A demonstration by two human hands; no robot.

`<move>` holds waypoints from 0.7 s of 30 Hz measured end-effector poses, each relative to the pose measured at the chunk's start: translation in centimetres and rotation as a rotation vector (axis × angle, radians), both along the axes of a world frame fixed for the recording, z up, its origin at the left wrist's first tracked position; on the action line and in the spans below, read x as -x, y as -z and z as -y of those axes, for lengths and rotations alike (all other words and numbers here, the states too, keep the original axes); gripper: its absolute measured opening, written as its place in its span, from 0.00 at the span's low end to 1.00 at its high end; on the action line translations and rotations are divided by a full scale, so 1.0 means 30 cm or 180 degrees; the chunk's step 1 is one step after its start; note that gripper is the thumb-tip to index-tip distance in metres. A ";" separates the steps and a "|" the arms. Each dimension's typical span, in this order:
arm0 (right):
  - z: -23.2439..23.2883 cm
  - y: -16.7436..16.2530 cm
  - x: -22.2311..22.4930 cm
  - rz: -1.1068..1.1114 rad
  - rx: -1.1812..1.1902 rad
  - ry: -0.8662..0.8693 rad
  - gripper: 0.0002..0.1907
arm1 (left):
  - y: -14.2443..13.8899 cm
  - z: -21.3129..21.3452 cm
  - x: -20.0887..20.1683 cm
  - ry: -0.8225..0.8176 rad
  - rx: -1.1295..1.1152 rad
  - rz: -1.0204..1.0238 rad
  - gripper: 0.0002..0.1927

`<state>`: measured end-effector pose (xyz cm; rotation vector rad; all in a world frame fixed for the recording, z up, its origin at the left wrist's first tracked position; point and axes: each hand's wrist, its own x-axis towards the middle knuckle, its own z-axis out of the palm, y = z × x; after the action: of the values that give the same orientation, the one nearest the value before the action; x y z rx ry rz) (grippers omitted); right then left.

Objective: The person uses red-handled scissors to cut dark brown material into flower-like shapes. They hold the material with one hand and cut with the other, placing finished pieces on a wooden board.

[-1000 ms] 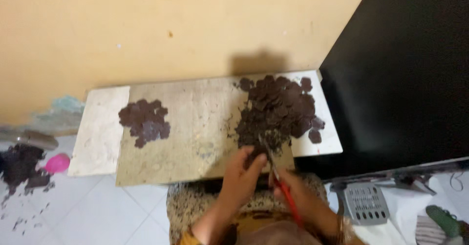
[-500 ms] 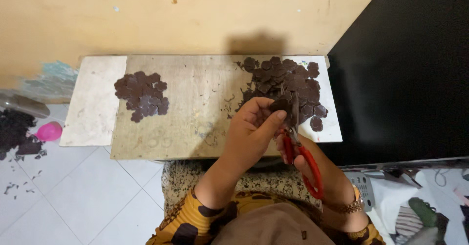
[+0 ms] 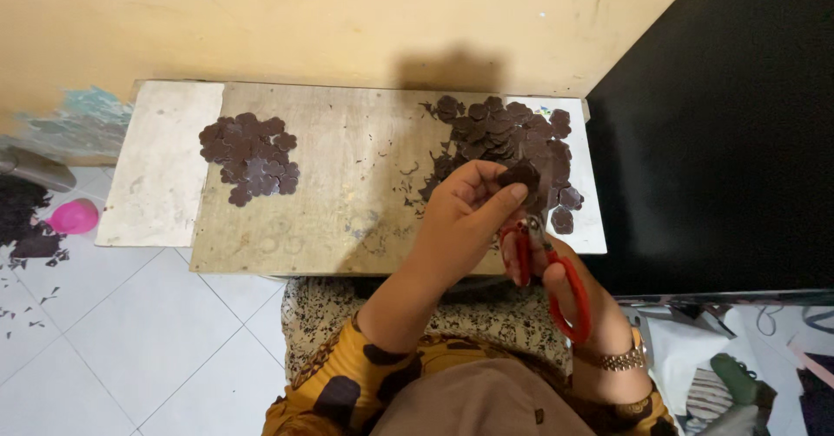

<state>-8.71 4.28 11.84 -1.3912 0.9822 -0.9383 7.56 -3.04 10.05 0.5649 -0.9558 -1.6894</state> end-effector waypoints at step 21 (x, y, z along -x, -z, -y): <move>0.074 0.045 -0.017 0.0006 0.0076 0.0177 0.39 | 0.036 0.095 0.020 -0.0207 0.0224 -0.0011 0.09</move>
<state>-8.20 2.07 10.50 -1.3888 1.0156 -0.9953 6.95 -5.89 8.97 0.5406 -0.9803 -1.5922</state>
